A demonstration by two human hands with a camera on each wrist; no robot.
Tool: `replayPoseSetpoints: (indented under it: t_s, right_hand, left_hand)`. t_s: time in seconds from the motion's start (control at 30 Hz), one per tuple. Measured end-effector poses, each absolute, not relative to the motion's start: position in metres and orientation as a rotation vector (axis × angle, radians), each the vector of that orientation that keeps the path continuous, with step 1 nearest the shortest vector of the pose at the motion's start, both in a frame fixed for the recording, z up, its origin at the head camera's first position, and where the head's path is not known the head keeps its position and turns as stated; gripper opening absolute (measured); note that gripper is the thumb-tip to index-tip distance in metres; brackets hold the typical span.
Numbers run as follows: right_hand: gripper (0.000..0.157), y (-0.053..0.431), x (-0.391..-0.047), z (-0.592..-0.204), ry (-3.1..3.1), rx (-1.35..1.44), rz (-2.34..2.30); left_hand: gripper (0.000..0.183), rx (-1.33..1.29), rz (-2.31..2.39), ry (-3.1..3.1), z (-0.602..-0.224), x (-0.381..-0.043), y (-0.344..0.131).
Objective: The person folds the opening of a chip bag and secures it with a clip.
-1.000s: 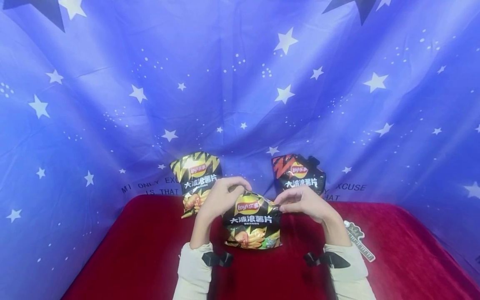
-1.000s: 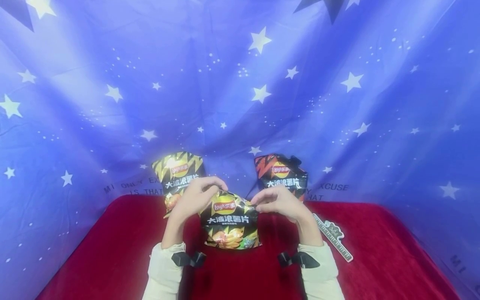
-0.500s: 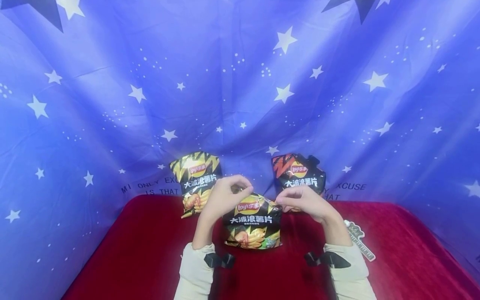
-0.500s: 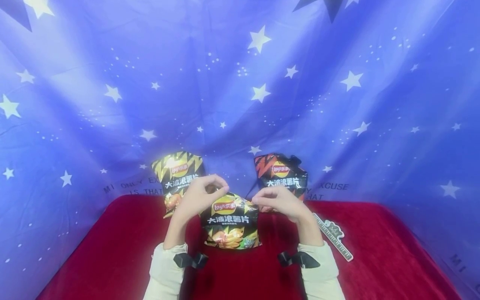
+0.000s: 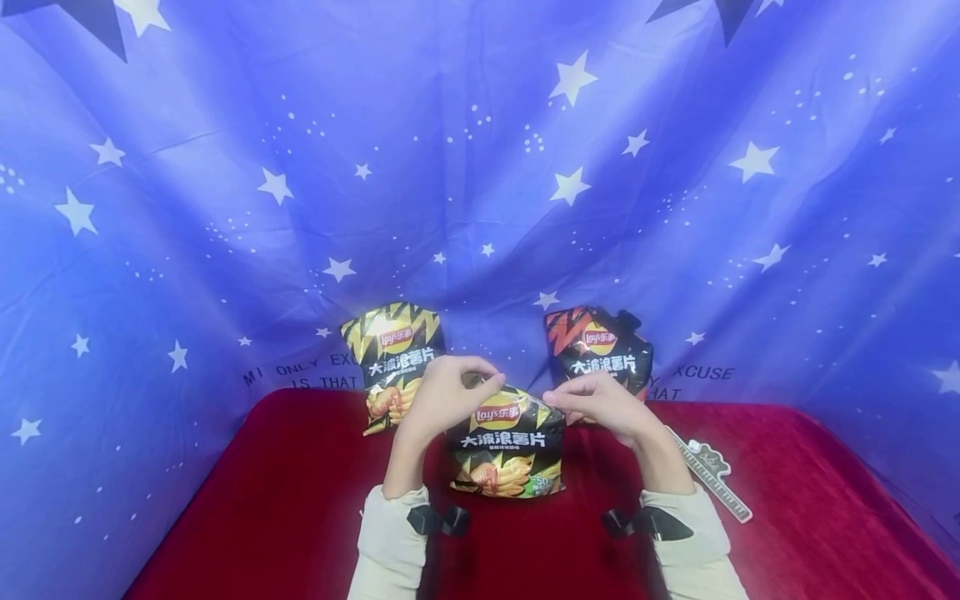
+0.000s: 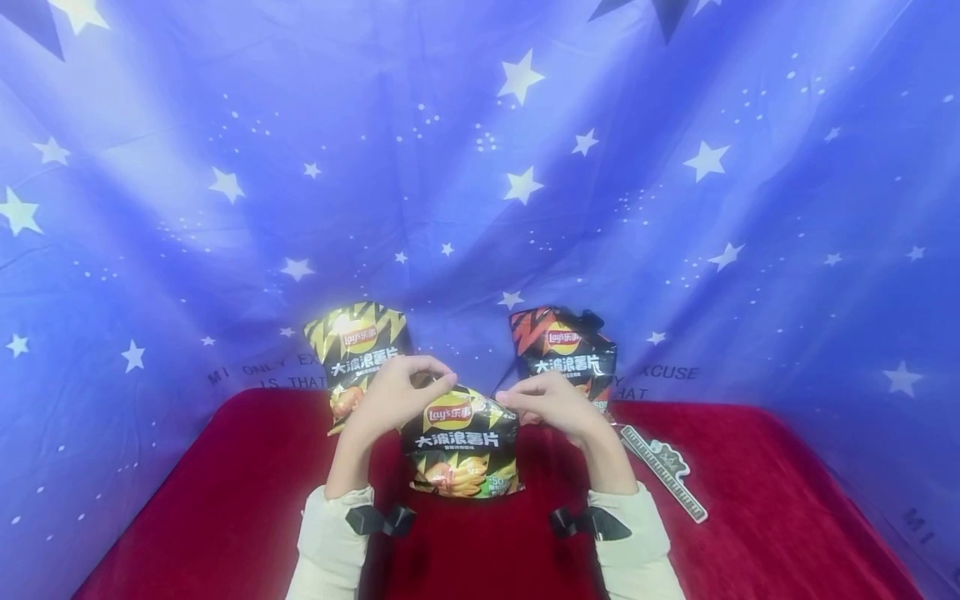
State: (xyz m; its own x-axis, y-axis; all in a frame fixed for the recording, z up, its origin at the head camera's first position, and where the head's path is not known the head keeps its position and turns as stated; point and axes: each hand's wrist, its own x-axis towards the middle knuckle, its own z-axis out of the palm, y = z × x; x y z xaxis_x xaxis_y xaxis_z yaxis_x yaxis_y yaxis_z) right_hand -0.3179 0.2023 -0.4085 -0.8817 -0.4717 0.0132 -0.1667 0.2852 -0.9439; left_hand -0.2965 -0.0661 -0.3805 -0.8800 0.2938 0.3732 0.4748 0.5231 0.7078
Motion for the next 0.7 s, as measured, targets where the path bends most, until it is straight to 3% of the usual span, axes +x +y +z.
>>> replayPoseSetpoints:
  t_s: [0.7]
  right_hand:
    - [0.032, 0.2006, -0.3153, -0.4064, 2.276, -0.637, -1.629]
  left_hand:
    - [0.006, -0.702, -1.346, -2.595, -0.3803, -0.2981, -0.0712]
